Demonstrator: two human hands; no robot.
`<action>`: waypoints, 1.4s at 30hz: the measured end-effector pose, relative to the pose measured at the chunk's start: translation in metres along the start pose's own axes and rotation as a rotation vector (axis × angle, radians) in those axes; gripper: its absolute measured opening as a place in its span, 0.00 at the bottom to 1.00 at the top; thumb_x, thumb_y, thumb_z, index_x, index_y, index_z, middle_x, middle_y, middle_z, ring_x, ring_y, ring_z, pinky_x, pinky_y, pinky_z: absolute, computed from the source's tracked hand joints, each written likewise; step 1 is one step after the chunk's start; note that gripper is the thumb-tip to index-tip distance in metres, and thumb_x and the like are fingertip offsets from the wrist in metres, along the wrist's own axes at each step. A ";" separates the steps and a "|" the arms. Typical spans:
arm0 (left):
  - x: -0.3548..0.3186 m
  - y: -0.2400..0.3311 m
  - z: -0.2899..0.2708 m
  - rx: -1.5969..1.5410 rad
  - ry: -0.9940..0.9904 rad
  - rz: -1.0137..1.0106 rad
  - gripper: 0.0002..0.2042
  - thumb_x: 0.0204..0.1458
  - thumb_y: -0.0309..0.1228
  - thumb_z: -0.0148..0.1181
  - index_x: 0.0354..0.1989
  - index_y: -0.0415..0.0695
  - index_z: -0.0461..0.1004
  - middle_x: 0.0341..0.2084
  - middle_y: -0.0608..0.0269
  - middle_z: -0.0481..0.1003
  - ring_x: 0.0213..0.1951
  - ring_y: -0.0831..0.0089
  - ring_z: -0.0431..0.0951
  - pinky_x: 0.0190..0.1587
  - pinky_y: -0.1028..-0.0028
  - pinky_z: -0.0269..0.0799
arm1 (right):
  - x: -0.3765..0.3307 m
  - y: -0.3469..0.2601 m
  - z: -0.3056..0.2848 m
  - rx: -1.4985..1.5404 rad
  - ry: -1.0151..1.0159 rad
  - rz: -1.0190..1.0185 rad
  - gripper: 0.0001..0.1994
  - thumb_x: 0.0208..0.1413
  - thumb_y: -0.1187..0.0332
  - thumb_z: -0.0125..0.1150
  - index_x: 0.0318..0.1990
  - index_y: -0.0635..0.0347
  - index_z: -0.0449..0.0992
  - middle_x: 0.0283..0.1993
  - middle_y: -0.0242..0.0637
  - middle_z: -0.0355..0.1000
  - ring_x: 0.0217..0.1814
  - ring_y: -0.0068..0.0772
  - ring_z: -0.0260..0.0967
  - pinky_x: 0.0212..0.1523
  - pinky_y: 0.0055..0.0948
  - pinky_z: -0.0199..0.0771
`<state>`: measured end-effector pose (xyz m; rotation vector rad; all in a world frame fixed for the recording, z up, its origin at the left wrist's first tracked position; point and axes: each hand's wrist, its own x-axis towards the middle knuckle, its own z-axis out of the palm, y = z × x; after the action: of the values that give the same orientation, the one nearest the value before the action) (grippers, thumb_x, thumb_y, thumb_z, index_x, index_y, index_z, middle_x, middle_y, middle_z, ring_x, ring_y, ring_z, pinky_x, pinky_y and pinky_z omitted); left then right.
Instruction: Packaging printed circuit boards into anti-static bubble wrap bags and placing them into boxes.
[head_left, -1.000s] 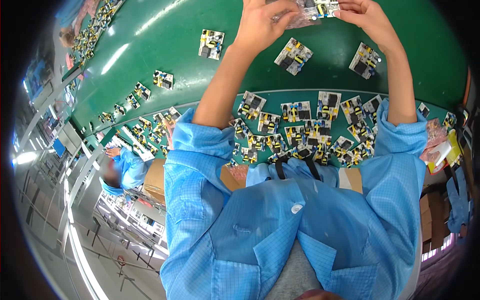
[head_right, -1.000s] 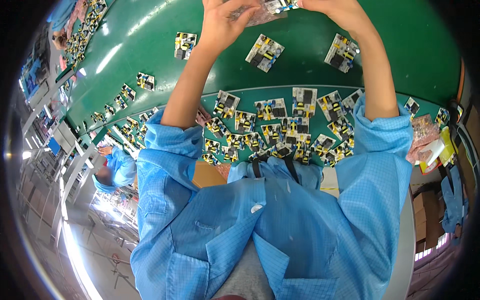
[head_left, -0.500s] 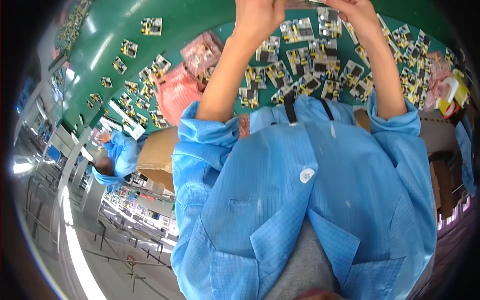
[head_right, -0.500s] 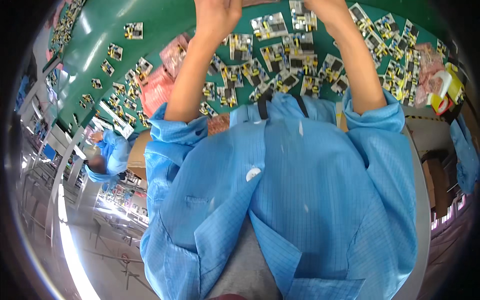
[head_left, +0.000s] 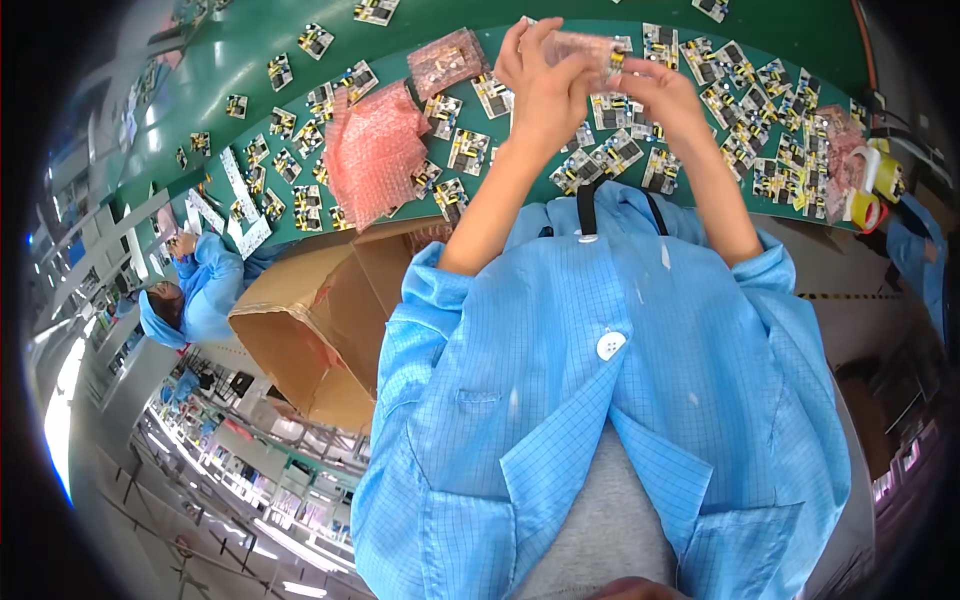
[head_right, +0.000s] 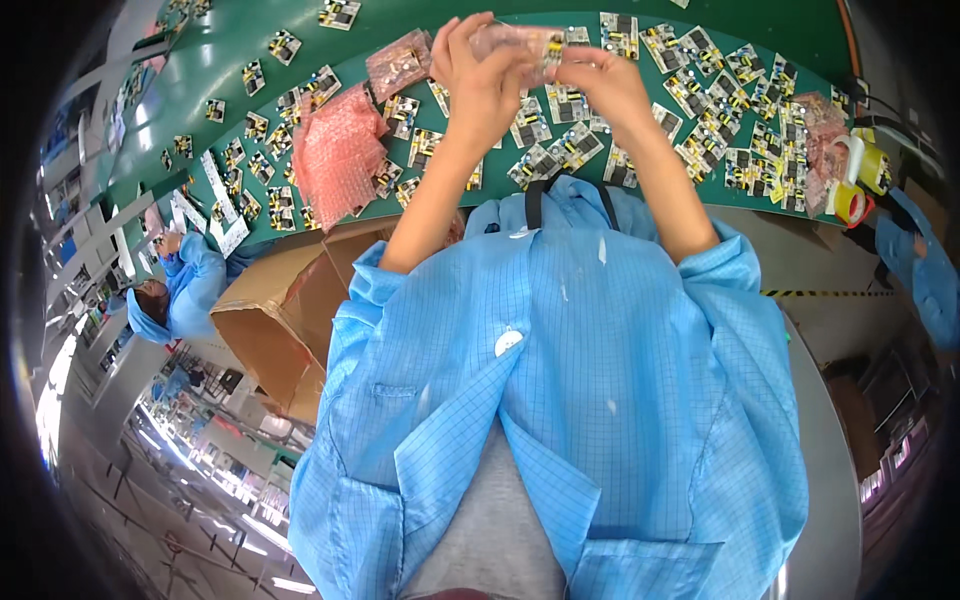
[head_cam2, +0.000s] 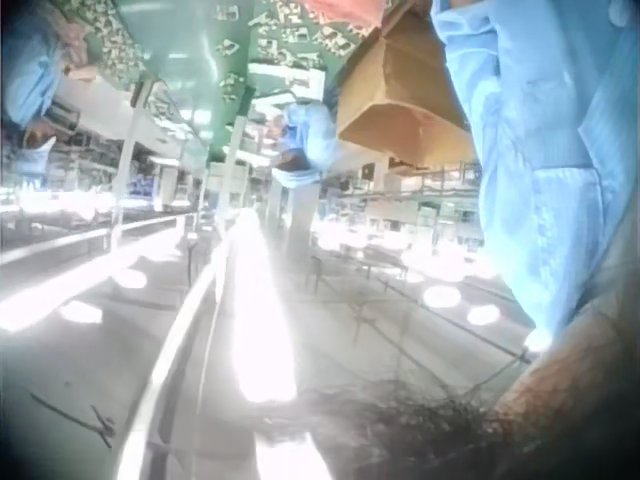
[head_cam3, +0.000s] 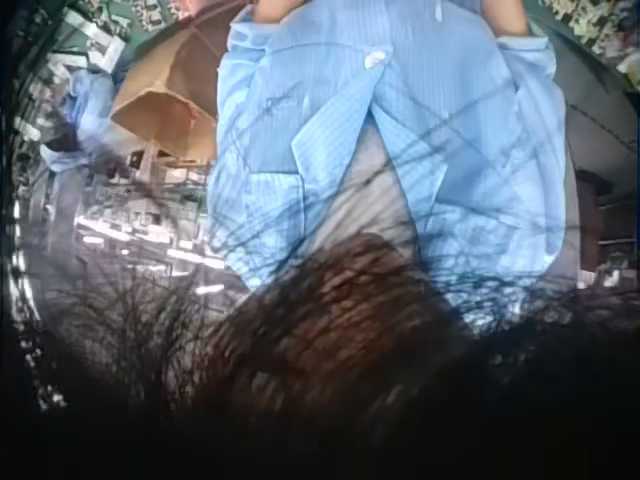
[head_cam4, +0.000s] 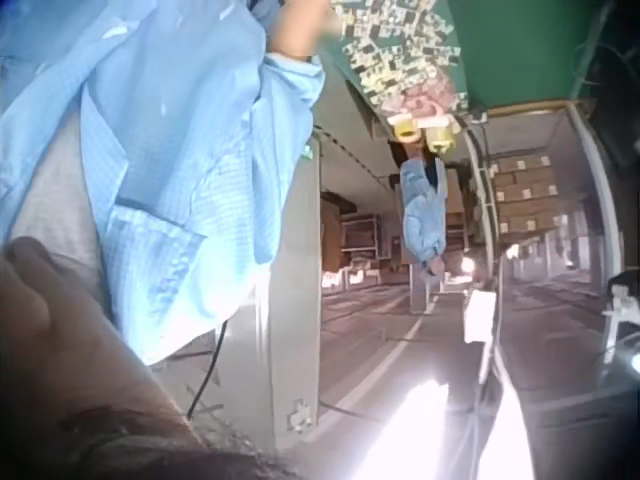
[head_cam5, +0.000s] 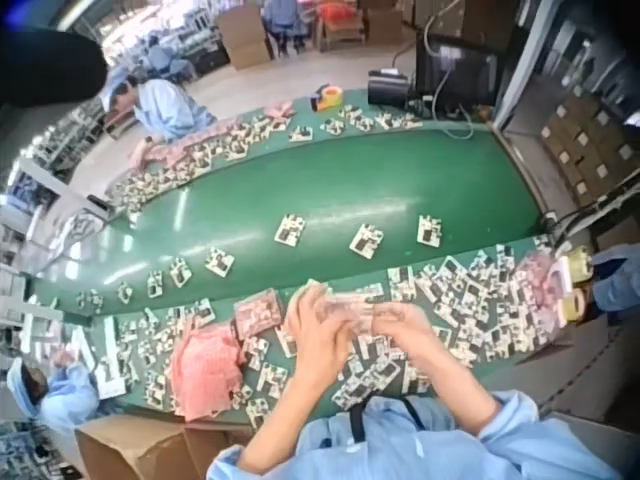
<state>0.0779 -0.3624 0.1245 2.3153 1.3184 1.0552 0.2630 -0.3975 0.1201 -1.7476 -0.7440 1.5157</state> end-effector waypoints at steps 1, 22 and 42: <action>-0.004 -0.005 -0.004 -0.118 -0.059 -0.046 0.06 0.43 0.27 0.65 0.30 0.54 0.83 0.62 0.54 0.61 0.68 0.41 0.46 0.66 0.43 0.37 | -0.007 0.004 0.007 0.068 -0.039 -0.082 0.22 0.48 0.64 0.73 0.50 0.64 0.78 0.36 0.32 0.79 0.34 0.17 0.71 0.33 0.17 0.67; -0.035 -0.038 -0.090 -1.642 -0.167 -0.986 0.17 0.67 0.36 0.44 0.57 0.36 0.66 0.50 0.53 0.75 0.53 0.66 0.76 0.58 0.64 0.71 | -0.038 0.020 0.033 0.394 -0.353 -0.020 0.22 0.54 0.71 0.68 0.56 0.63 0.73 0.37 0.26 0.77 0.24 0.11 0.58 0.24 0.15 0.54; -0.054 -0.036 -0.012 -1.165 -0.427 -0.822 0.14 0.59 0.28 0.57 0.51 0.37 0.72 0.46 0.56 0.77 0.44 0.65 0.81 0.44 0.66 0.83 | 0.001 0.010 0.028 0.386 -0.811 -0.093 0.19 0.52 0.79 0.65 0.49 0.58 0.65 0.43 0.43 0.80 0.44 0.23 0.78 0.42 0.19 0.76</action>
<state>0.0292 -0.3891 0.0885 0.9093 0.9056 0.6618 0.2358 -0.3988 0.1095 -0.7754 -0.8165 2.1420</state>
